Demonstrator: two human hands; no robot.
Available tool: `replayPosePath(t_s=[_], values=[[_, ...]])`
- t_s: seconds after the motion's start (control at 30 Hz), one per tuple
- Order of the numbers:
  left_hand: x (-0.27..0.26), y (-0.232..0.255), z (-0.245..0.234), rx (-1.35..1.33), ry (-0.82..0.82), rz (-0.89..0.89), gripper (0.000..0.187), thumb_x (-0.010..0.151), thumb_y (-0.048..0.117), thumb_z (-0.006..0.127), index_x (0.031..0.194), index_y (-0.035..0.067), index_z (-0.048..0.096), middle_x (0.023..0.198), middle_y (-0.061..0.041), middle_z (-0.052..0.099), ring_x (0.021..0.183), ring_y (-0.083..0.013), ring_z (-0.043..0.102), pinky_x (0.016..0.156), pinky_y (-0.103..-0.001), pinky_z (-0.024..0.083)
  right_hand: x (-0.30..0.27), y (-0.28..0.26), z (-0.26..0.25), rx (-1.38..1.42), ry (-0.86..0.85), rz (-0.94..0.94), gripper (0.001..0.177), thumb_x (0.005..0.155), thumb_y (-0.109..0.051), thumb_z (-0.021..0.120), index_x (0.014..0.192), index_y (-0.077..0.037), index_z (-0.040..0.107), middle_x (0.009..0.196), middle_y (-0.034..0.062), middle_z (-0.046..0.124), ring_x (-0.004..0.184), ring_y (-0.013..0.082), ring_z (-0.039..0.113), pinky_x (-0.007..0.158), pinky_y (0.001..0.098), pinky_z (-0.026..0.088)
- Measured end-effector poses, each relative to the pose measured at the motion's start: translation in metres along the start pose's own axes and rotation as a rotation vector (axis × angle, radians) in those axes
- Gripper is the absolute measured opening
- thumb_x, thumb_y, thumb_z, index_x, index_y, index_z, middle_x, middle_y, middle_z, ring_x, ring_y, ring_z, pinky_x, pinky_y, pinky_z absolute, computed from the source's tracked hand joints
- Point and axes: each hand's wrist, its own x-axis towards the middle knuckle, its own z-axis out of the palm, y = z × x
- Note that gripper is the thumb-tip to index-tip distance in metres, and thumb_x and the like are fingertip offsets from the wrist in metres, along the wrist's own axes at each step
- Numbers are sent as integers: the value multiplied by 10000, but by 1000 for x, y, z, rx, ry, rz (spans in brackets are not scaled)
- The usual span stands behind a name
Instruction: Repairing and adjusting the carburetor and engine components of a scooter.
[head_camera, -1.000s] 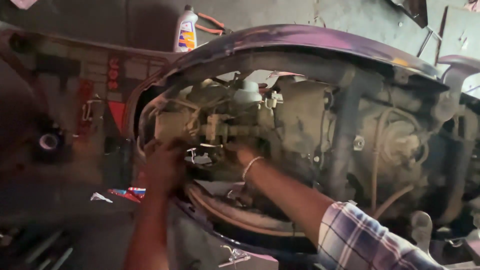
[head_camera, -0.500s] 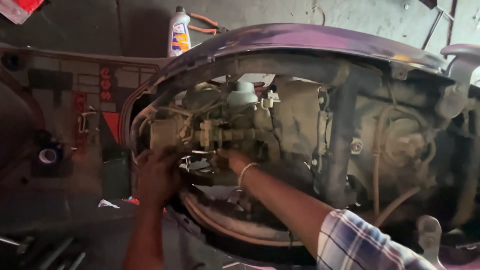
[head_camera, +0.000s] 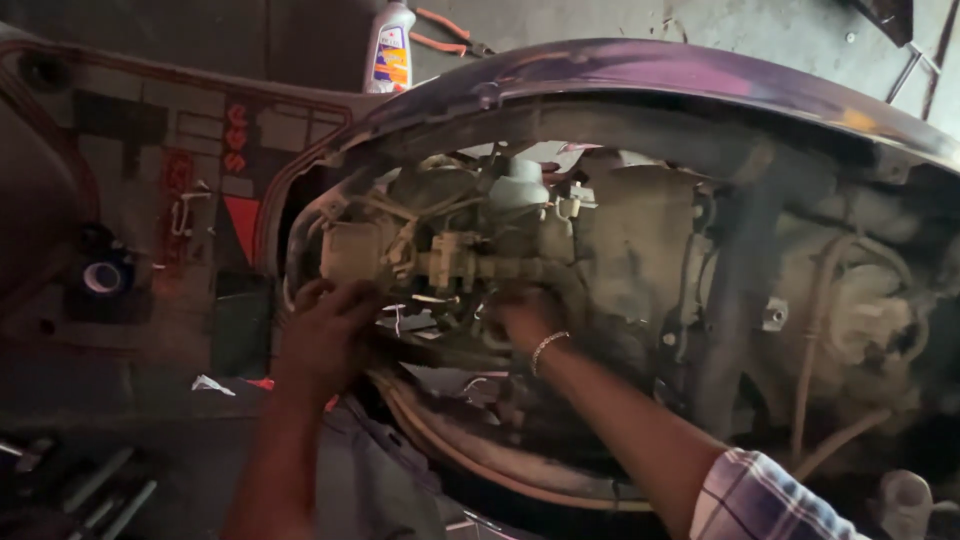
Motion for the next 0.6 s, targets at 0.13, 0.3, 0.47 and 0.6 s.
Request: replayPosePath(t_s=[0.13, 0.3, 0.47, 0.6], values=[[1, 6, -10, -29, 29, 1, 482, 649, 138, 763, 1130, 162, 751, 1280, 0, 654, 1201, -400, 530, 953, -467, 503, -26, -36, 7, 312, -87, -304, 174, 815, -194, 788, 902, -50, 747, 765, 73, 727, 639, 183, 654, 624, 352, 529], [4, 3, -9, 3, 24, 54, 413, 726, 143, 752, 1139, 157, 743, 1283, -2, 654, 1188, -373, 544, 977, -449, 499, -43, -62, 5, -214, 229, -1005, 302, 646, -185, 853, 923, -101, 767, 868, 95, 722, 817, 318, 675, 754, 446, 521], [13, -3, -6, 225, -150, 215, 437, 791, 174, 687, 1224, 118, 706, 1297, -83, 610, 1108, -357, 582, 1059, -454, 410, -38, -63, 6, -323, 115, -1061, 222, 781, -120, 790, 1001, -114, 759, 942, 118, 707, 894, 340, 699, 821, 459, 535], [18, 1, -16, 291, -200, 219, 434, 830, 127, 634, 1256, 164, 708, 1245, -83, 613, 1080, -305, 614, 1135, -459, 345, -21, -48, 18, -232, 110, -1183, 314, 801, -105, 759, 1111, -69, 734, 1086, 186, 694, 940, 368, 695, 796, 433, 566]])
